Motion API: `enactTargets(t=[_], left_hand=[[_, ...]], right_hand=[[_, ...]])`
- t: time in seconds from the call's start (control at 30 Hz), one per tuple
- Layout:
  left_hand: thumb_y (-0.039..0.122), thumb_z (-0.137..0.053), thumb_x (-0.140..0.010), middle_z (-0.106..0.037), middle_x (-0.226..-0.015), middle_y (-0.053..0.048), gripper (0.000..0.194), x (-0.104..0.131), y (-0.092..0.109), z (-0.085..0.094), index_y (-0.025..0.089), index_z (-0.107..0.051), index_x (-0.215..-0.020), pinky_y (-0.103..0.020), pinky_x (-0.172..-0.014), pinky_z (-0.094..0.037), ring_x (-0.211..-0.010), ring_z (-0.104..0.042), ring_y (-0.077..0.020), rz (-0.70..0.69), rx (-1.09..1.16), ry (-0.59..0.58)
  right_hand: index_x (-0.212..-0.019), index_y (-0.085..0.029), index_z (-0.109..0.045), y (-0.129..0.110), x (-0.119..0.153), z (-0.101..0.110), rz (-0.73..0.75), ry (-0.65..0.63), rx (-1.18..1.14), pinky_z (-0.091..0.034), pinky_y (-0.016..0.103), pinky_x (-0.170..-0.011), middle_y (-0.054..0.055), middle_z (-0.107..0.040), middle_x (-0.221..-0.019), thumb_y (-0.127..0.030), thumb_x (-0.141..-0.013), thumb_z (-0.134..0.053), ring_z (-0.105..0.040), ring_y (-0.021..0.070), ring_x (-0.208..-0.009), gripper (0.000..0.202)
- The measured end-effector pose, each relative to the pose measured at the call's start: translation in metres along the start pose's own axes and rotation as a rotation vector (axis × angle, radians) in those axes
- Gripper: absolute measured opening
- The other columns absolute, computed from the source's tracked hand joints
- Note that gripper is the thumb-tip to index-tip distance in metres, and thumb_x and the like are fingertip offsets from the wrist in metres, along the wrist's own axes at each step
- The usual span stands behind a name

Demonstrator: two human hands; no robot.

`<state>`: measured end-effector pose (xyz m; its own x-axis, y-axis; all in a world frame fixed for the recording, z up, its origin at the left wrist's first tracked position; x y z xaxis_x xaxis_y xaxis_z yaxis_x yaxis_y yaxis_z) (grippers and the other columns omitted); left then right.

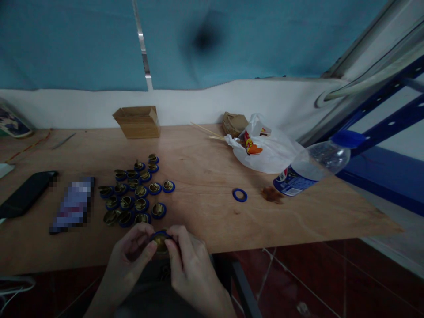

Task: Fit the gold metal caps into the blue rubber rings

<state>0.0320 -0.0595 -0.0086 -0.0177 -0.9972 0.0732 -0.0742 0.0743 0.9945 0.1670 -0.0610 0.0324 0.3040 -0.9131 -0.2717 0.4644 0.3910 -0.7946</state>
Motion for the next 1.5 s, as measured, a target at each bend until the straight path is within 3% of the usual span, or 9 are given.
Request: enactTargets(t=[0.3, 0.53, 0.73, 0.9, 1.07, 1.2, 1.33, 1.4, 1.5], left_hand=[[0.034, -0.069, -0.078, -0.066, -0.072, -0.001, 0.020, -0.004, -0.007, 0.003, 0.017, -0.061, -0.086, -0.020, -0.054, -0.051, -0.063, -0.063, -0.0132, 0.080, -0.015, 0.065], [0.033, -0.064, -0.082, -0.070, -0.103, -0.007, 0.025, -0.002, -0.001, -0.001, 0.020, -0.063, -0.102, -0.029, -0.075, -0.058, -0.084, -0.070, -0.0177, 0.026, -0.082, 0.065], [0.038, -0.056, -0.089, -0.070, -0.092, -0.006, 0.025, -0.003, -0.007, -0.012, 0.018, -0.063, -0.103, -0.028, -0.070, -0.059, -0.073, -0.069, -0.0153, 0.096, -0.084, -0.020], [0.039, -0.055, -0.090, -0.072, -0.093, -0.007, 0.029, -0.003, -0.005, -0.018, 0.017, -0.063, -0.108, -0.029, -0.073, -0.058, -0.078, -0.070, -0.0174, 0.083, -0.086, -0.068], [0.034, -0.051, -0.092, -0.073, -0.102, -0.008, 0.026, -0.005, -0.004, -0.005, 0.018, -0.064, -0.108, -0.029, -0.078, -0.056, -0.090, -0.070, -0.0199, 0.006, -0.241, -0.011], [0.027, -0.051, -0.092, -0.072, -0.112, -0.008, 0.024, -0.006, -0.009, -0.002, 0.021, -0.065, -0.111, -0.029, -0.086, -0.054, -0.102, -0.067, -0.0203, -0.042, -0.347, -0.022], [0.023, -0.051, -0.091, -0.068, -0.123, -0.006, 0.030, -0.005, -0.011, -0.006, 0.024, -0.063, -0.119, -0.030, -0.096, -0.051, -0.113, -0.064, -0.0191, -0.089, -0.354, -0.043], [0.023, -0.049, -0.092, -0.066, -0.128, -0.006, 0.034, -0.004, -0.010, -0.010, 0.025, -0.060, -0.124, -0.031, -0.100, -0.050, -0.117, -0.062, -0.0190, -0.102, -0.355, -0.053], [0.022, -0.045, -0.094, -0.064, -0.131, -0.007, 0.039, -0.001, -0.006, -0.015, 0.024, -0.053, -0.131, -0.031, -0.102, -0.049, -0.120, -0.061, -0.0190, -0.097, -0.334, -0.078]], right_hand=[[-0.097, -0.021, -0.054, 0.011, -0.001, 0.001, -0.100, 0.066, -0.057, -0.050, 0.024, -0.064, 0.002, -0.065, -0.079, -0.020, -0.096, -0.043, -0.064, 0.0141, -0.071, 0.011], [-0.102, -0.021, -0.055, 0.040, 0.004, 0.012, -0.232, 0.228, -0.164, -0.052, 0.024, -0.069, 0.003, -0.065, -0.087, -0.028, -0.098, -0.043, -0.065, 0.0151, -0.078, 0.014], [-0.102, -0.022, -0.051, 0.049, 0.009, 0.029, -0.223, 0.365, -0.128, -0.054, 0.027, -0.074, 0.004, -0.064, -0.091, -0.029, -0.097, -0.046, -0.065, 0.0165, -0.083, 0.010], [-0.108, -0.023, -0.050, 0.036, 0.007, 0.015, -0.151, 0.267, -0.048, -0.052, 0.027, -0.076, 0.005, -0.065, -0.096, -0.023, -0.097, -0.044, -0.066, 0.0170, -0.088, 0.012], [-0.105, -0.025, -0.050, 0.023, 0.006, -0.007, -0.154, 0.052, -0.187, -0.052, 0.026, -0.080, 0.002, -0.064, -0.096, -0.026, -0.096, -0.048, -0.065, 0.0151, -0.092, 0.009], [-0.102, -0.026, -0.046, 0.031, 0.007, -0.010, -0.256, 0.059, -0.346, -0.052, 0.026, -0.082, 0.000, -0.061, -0.098, -0.028, -0.093, -0.054, -0.063, 0.0142, -0.093, 0.011], [-0.121, -0.029, -0.041, 0.033, 0.004, -0.007, -0.261, 0.053, -0.481, -0.050, 0.030, -0.093, 0.001, -0.062, -0.109, -0.024, -0.089, -0.061, -0.062, 0.0149, -0.104, 0.038], [-0.126, -0.030, -0.043, 0.030, 0.002, -0.005, -0.240, 0.009, -0.420, -0.049, 0.031, -0.094, 0.001, -0.063, -0.112, -0.022, -0.087, -0.063, -0.061, 0.0157, -0.105, 0.044], [-0.119, -0.030, -0.056, 0.027, -0.002, -0.001, -0.198, -0.019, -0.277, -0.048, 0.031, -0.093, 0.001, -0.062, -0.114, -0.023, -0.088, -0.063, -0.059, 0.0167, -0.107, 0.032]])
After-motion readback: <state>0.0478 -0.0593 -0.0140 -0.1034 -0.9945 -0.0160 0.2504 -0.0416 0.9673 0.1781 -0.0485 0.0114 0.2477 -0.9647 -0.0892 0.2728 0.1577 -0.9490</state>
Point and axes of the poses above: each hand's wrist, its own x-axis away from the middle knuckle, its own z-axis out of the back of the hand, y = z × x, the point moved 8 cm from there along -x, towards the middle knuckle
